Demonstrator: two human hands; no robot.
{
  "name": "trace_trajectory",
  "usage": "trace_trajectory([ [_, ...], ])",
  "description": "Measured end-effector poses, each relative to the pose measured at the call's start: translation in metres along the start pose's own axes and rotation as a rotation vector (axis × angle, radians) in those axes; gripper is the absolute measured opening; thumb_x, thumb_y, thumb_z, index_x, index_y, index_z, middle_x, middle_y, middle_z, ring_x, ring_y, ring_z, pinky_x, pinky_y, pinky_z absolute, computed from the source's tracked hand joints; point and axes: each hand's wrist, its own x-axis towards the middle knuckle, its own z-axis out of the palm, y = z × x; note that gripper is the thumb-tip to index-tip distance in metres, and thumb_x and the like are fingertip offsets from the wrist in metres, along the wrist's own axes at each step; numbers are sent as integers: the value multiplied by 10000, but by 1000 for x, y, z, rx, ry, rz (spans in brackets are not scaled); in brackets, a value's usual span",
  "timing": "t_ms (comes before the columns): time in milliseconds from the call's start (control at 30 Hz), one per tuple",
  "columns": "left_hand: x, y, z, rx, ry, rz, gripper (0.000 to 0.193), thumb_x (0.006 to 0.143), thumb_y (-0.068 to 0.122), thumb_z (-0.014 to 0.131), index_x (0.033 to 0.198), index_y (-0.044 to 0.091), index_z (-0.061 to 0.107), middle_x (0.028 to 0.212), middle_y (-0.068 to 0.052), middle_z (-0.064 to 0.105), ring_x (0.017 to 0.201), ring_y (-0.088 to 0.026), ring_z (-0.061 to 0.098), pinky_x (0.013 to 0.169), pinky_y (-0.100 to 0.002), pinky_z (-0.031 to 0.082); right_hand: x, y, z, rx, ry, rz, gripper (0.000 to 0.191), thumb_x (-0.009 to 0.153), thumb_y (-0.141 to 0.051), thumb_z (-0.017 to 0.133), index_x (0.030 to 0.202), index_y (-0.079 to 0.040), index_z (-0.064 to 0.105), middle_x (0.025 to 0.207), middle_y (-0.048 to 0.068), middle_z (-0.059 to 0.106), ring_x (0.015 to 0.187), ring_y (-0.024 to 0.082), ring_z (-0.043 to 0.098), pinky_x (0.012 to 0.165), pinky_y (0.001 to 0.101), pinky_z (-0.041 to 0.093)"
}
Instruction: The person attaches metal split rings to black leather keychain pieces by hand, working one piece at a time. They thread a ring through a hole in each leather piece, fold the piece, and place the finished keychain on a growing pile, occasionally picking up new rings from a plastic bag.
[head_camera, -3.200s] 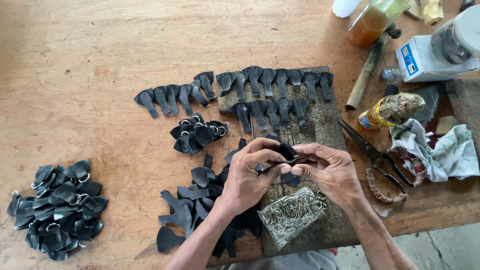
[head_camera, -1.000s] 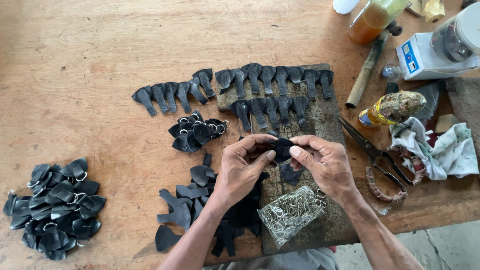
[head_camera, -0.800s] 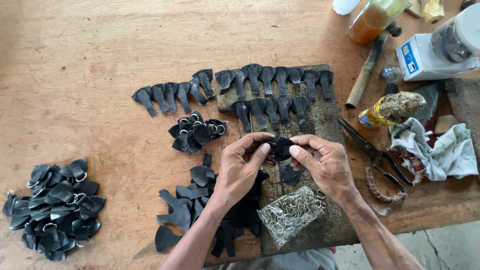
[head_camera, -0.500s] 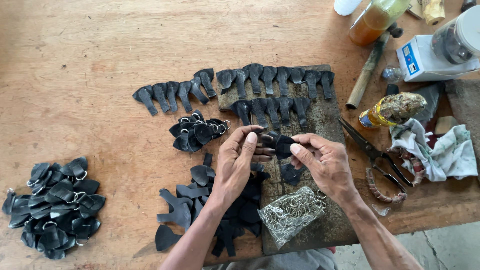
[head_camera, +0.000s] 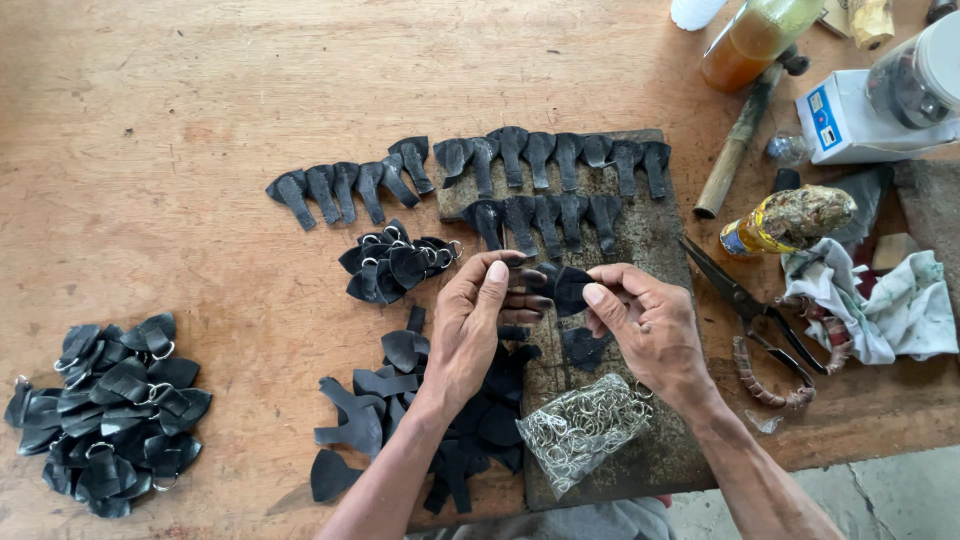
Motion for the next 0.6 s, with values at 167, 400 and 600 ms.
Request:
trace_trajectory([
  [167, -1, 0, 0, -7, -8, -8, 399, 1089, 321, 433, 1276, 6, 592, 1092, -128, 746, 932, -186, 756, 798, -304, 635, 0, 1, 0, -3, -2, -24, 236, 984, -158, 664, 1126, 25, 704, 766, 38, 719, 663, 79, 661, 584, 217, 553],
  [400, -1, 1, 0, -17, -18, -16, 412, 1088, 334, 436, 1269, 2, 600, 1078, -122, 749, 931, -184, 754, 806, -304, 630, -1, 2, 1, 23, 8, -45, 242, 991, -174, 660, 1125, 25, 691, 762, 25, 700, 658, 66, 640, 569, 211, 529],
  [600, -2, 1, 1, 5, -22, -11, 415, 1089, 347, 444, 1258, 15, 627, 1043, -115, 753, 912, -173, 744, 797, -300, 625, -2, 3, 0, -50, 9, -61, 242, 994, -203, 661, 1111, 5, 704, 734, 15, 698, 630, 56, 631, 544, 198, 515],
])
